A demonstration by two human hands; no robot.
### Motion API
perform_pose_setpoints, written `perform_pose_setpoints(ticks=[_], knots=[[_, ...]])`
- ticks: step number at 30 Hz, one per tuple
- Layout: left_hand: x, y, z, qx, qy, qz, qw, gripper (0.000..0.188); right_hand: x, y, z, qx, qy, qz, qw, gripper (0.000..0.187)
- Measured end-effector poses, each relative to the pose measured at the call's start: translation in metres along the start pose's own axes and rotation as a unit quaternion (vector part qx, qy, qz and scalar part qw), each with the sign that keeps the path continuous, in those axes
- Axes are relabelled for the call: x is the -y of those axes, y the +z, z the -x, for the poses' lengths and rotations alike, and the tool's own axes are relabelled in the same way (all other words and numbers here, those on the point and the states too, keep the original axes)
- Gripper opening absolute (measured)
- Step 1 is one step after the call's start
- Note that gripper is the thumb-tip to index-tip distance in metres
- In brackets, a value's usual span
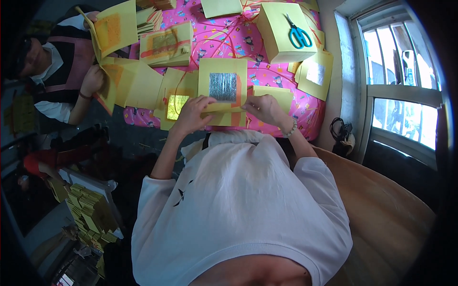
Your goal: Folding sheets of joss paper and applying decorative foil patches to them.
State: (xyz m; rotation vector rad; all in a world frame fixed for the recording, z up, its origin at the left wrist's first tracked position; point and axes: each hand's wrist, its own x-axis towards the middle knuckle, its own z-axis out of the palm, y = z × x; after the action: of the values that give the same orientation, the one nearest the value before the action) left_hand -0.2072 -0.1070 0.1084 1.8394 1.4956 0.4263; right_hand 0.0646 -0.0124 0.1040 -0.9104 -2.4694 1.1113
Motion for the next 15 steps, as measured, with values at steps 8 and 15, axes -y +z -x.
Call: perform_pose_setpoints(ticks=[8, 15], knots=[[-0.042, 0.005, -0.027, -0.339, 0.138, -0.129, 0.922, 0.052, -0.023, -0.044, -0.056, -0.015, 0.099, -0.016, 0.995, 0.028], [-0.023, 0.039, -0.067, -0.225, 0.077, -0.163, 0.958, 0.066, -0.058, -0.056, -0.104, -0.015, 0.098, 0.028, 0.995, 0.028]])
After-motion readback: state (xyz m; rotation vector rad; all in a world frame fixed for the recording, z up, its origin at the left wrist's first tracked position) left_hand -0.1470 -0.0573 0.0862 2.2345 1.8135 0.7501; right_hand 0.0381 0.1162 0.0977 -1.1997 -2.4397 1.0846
